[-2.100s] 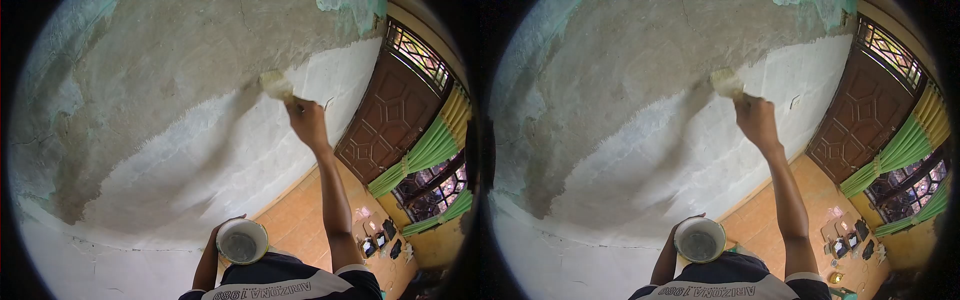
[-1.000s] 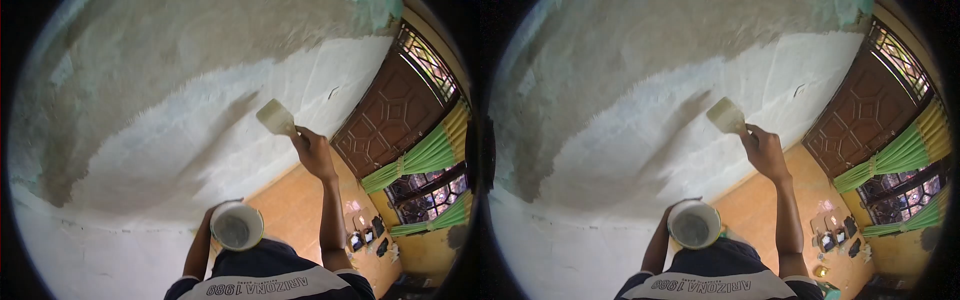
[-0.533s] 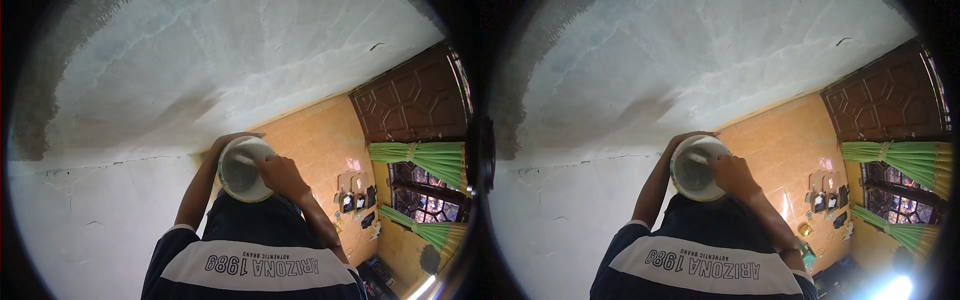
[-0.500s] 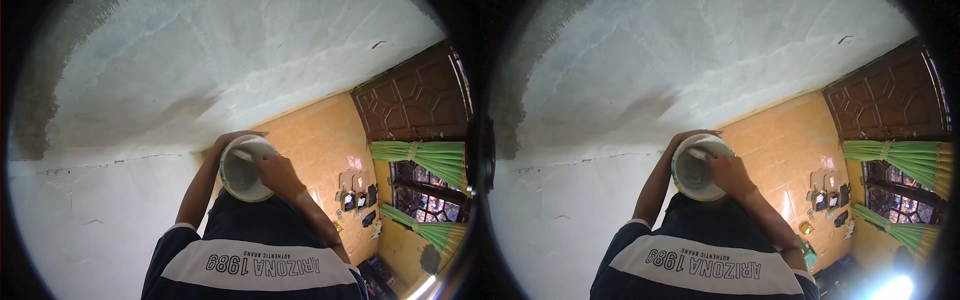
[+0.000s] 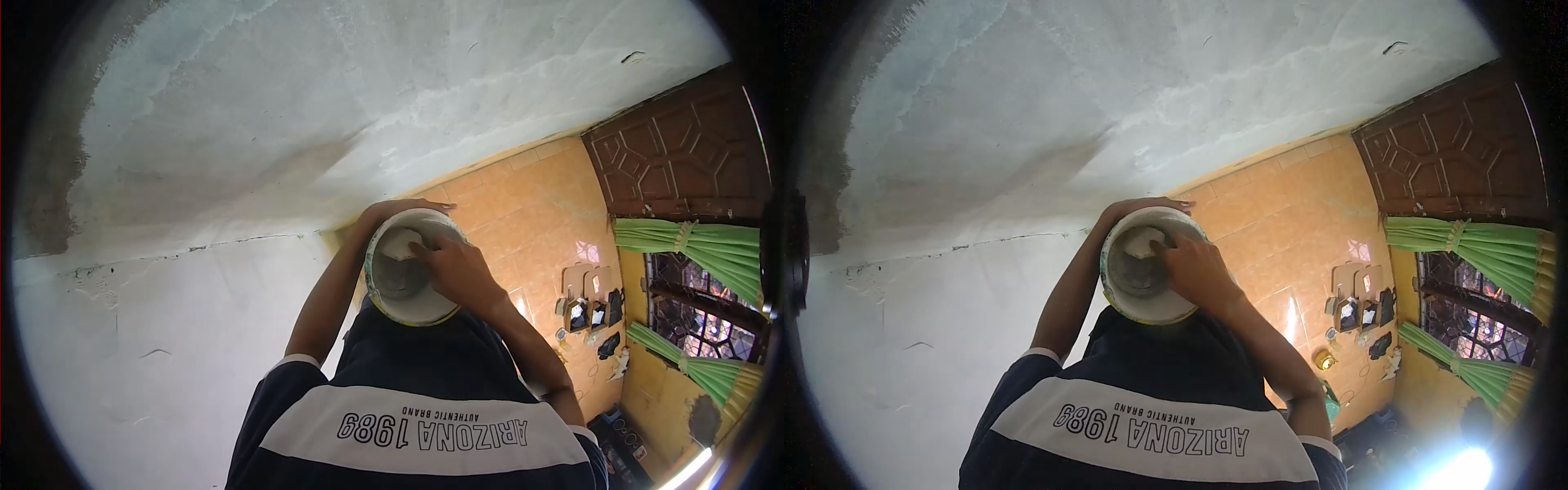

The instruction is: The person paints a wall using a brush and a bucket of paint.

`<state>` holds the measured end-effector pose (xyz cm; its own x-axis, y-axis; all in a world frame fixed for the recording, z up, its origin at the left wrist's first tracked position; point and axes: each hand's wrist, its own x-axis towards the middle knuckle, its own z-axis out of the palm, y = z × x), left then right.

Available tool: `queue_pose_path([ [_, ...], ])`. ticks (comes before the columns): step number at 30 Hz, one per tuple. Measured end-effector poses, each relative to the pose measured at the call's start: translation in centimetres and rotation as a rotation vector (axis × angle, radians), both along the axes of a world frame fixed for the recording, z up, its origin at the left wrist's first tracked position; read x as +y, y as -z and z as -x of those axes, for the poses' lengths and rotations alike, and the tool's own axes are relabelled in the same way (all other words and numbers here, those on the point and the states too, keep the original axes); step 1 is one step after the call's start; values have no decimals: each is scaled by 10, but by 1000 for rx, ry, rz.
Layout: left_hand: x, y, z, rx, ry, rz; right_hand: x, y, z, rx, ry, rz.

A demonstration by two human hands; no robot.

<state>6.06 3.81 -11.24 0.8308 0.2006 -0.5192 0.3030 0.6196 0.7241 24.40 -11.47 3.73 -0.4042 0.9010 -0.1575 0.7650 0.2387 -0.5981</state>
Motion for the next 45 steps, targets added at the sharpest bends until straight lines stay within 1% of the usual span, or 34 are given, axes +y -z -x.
queue_pose_path([
  [1,2,4,-7,1,3,-1,-5,5,6,-42,68,14],
  [3,4,0,-30,-37,203,-208,-9,2,19,-81,120,46],
  [4,5,6,-29,-38,209,-208,-11,-1,23,-120,172,80],
  [8,8,27,-31,-167,370,-533,-13,-19,21,-164,194,164],
  [9,10,32,-31,-197,408,-616,-17,-24,20,-188,242,184],
  [11,8,21,-38,-169,423,-626,-18,-26,23,-212,295,208],
  [13,5,2,-39,-146,444,-636,-16,-25,25,-166,228,139],
  [14,3,-11,-36,46,312,-343,-13,-20,28,-169,236,139],
  [15,2,-24,-35,234,177,-50,-9,-13,32,-154,182,115],
  [16,2,-47,-40,231,181,-54,-5,-9,35,-139,124,89],
  [17,2,-73,-46,257,204,-22,-3,-11,39,-141,130,89],
  [18,0,-86,-51,285,229,9,-2,-14,45,-146,160,56],
  [19,0,-84,-50,284,235,5,0,-15,49,-152,189,20],
  [20,1,-81,-48,330,184,41,0,-11,47,-153,195,15],
  [21,2,-79,-45,374,130,76,-2,-3,40,-140,157,13],
  [23,3,-72,-40,356,114,75,-3,-4,21,-131,122,3],
  [25,7,-63,-34,322,81,85,-3,-18,-4,8,13,51],
  [26,9,-59,-32,304,66,88,-3,-20,-17,3,19,39],
  [28,8,-47,-27,267,32,93,-2,-28,-40,220,27,13],
  [29,-5,-41,-21,256,-163,111,2,-37,-49,251,39,0],
  [30,-5,-41,-18,245,-159,85,7,-49,-59,242,43,-27],
  [32,-3,-42,-12,267,-165,131,14,-70,-78,328,219,-101],
  [33,-2,-42,-10,275,-163,151,16,-69,-86,403,301,-230],
  [34,0,-44,-8,284,-158,170,20,-74,-96,391,312,-272],
  [36,3,-46,-5,309,-149,213,27,-85,-114,589,695,-232],
  [37,4,-48,-5,325,-147,239,32,-99,-120,645,758,-273],
  [38,5,-48,-4,343,-148,270,42,-92,-133,764,716,-398],
  [39,6,-50,-4,362,-152,305,50,-104,-136,758,765,-430],
  [40,7,-52,-6,355,-147,285,59,-118,-139,753,812,-459],
  [41,8,-55,-7,320,-132,283,70,-127,-143,754,810,-480],
  [42,8,-57,-8,285,-118,283,81,-135,-146,717,808,-577],
  [43,5,-66,-10,316,-132,306,92,-144,-148,678,805,-671],
  [44,5,-69,-11,313,-132,293,104,-153,-149,681,802,-684],
  [45,5,-71,-12,318,-113,301,117,-164,-149,653,807,-783],
])
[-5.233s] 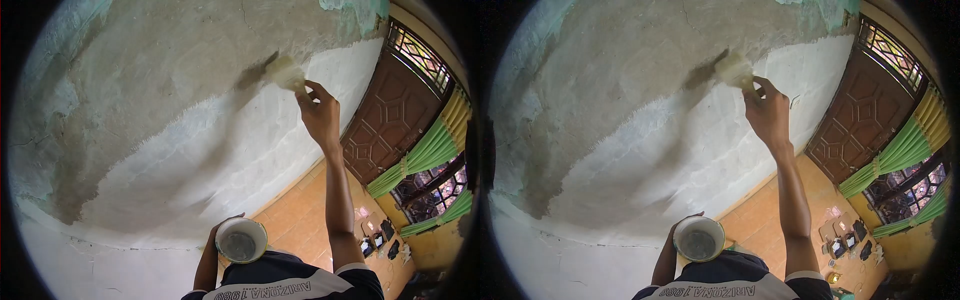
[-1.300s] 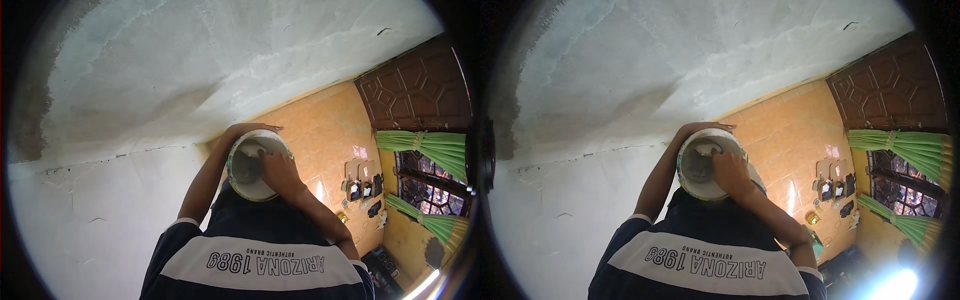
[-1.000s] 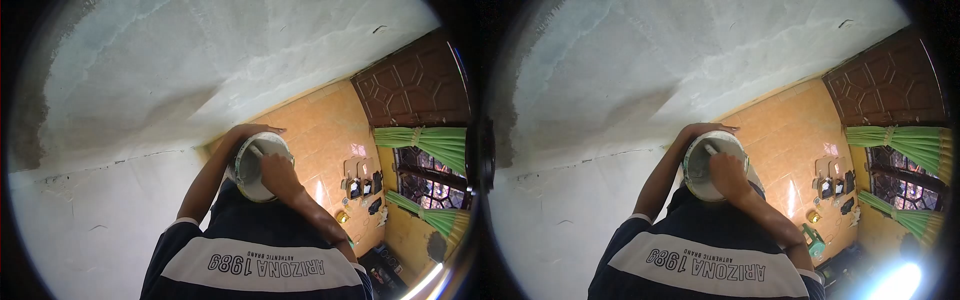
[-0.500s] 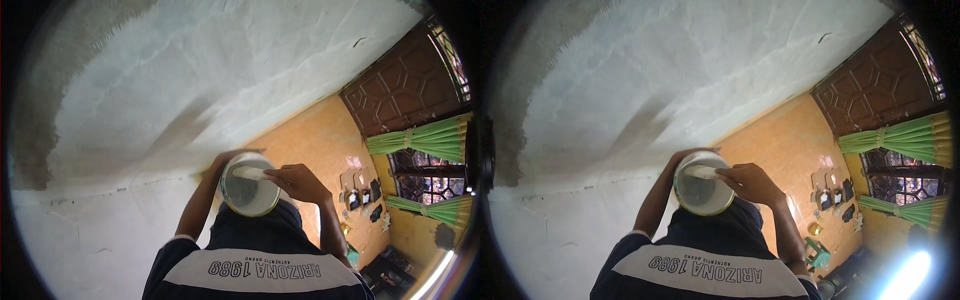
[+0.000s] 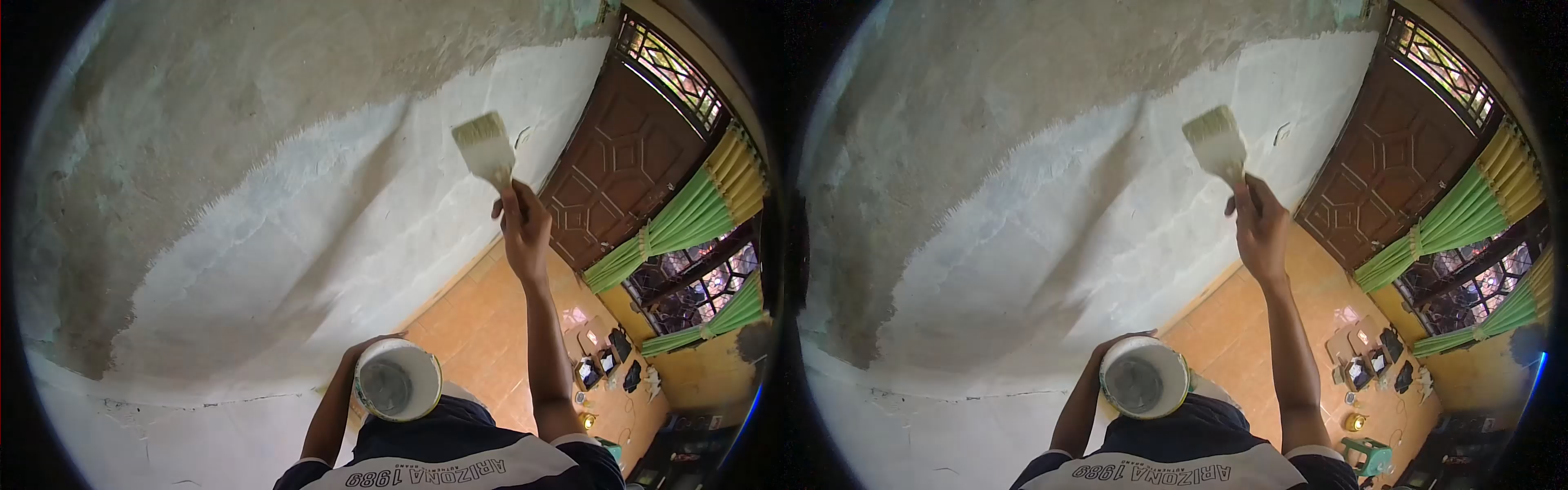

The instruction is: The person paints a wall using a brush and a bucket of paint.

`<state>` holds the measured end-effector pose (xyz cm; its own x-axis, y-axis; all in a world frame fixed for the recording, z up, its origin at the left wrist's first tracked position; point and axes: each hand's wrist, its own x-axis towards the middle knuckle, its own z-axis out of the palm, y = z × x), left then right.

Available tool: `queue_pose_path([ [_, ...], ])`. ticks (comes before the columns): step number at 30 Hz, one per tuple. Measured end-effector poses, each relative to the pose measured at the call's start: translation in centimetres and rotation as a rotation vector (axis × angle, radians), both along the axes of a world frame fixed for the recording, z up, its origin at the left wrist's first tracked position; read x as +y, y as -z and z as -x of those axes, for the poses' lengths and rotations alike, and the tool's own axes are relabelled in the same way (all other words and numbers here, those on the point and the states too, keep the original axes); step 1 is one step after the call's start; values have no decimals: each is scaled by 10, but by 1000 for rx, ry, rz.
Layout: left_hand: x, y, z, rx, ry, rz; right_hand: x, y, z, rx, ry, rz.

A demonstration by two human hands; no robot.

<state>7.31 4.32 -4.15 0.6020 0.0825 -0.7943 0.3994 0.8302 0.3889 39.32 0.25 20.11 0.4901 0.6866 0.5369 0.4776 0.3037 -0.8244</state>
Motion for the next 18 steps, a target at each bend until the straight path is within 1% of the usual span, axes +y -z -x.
queue_pose_path([
  [1,1,-2,-1,2,17,10,12,-10,0,-47,49,-69],
  [5,0,-9,0,6,0,-29,51,-43,2,-97,125,-90],
  [7,-2,-12,0,9,-18,-44,67,-47,8,-289,148,-102],
  [8,-2,-13,1,12,-28,-50,76,-45,13,-317,146,-65],
  [9,-3,-14,1,13,-38,-55,86,-39,16,-344,167,-91],
  [12,-5,-17,3,16,-67,-69,81,-45,15,-350,158,-79],
  [14,-7,-17,4,19,-85,-74,72,-55,5,-467,144,-40],
  [15,-8,-16,6,21,-86,-76,65,-59,3,-413,143,9],
  [17,-6,-17,2,108,-80,-72,56,-70,6,-346,198,-16],
  [18,-5,-18,2,107,-81,-73,57,-71,7,-347,197,-17],
])
